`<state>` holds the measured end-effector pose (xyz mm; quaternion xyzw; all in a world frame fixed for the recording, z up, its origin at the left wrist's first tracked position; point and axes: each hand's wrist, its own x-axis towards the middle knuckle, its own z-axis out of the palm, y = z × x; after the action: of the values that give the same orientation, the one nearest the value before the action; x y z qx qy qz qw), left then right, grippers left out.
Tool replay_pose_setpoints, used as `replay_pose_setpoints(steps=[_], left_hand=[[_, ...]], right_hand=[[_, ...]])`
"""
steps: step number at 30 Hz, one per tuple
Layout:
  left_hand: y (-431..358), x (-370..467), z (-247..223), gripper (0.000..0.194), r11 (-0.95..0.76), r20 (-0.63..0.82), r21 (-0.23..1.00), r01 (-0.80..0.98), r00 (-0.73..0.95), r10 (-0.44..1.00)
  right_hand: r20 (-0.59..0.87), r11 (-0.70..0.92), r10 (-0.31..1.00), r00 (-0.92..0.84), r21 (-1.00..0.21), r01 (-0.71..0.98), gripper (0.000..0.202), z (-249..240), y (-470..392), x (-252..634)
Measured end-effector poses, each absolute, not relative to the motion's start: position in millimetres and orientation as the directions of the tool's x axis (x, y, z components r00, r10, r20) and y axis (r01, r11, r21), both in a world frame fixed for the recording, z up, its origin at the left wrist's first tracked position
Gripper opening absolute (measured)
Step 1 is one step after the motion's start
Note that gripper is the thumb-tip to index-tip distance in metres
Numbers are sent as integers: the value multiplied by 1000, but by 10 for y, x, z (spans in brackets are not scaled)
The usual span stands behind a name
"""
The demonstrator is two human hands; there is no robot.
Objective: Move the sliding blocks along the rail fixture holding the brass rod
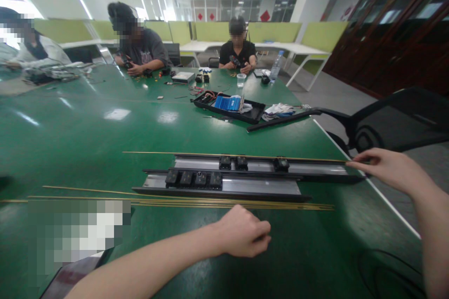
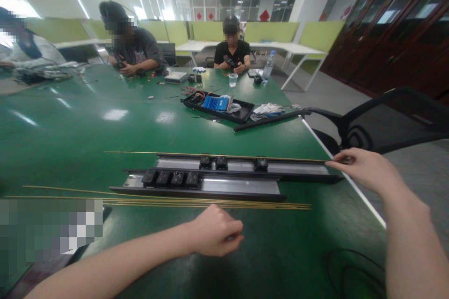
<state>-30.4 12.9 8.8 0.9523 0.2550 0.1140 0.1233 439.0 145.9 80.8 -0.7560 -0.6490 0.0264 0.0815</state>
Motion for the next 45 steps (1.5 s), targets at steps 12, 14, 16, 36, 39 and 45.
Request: replay_pose_setpoints(steps=[12, 14, 16, 36, 39, 45], left_hand=[[126, -301, 99, 21, -839, 151, 294, 458, 844, 514], [126, -301, 90, 21, -838, 155, 295, 459, 842, 516], [125, -299, 86, 20, -837, 150, 294, 460, 843, 516], [124, -299, 92, 21, -842, 154, 300, 448, 848, 507], [123, -302, 82, 21, -843, 161, 299, 447, 847, 507], [126, -301, 87, 20, -842, 152, 296, 451, 848, 507]], right_hand=[[78, -146, 985, 157, -132, 981, 62, 810, 1457, 4399], [81, -145, 984, 157, -131, 981, 62, 812, 1453, 4414], [70, -148, 985, 158, -135, 980, 62, 817, 1448, 4421], [95, -221, 968, 234, -128, 967, 62, 867, 1414, 4414], [80, -240, 965, 251, -130, 962, 61, 860, 1418, 4416], [75, -248, 963, 260, -137, 959, 61, 849, 1421, 4458]])
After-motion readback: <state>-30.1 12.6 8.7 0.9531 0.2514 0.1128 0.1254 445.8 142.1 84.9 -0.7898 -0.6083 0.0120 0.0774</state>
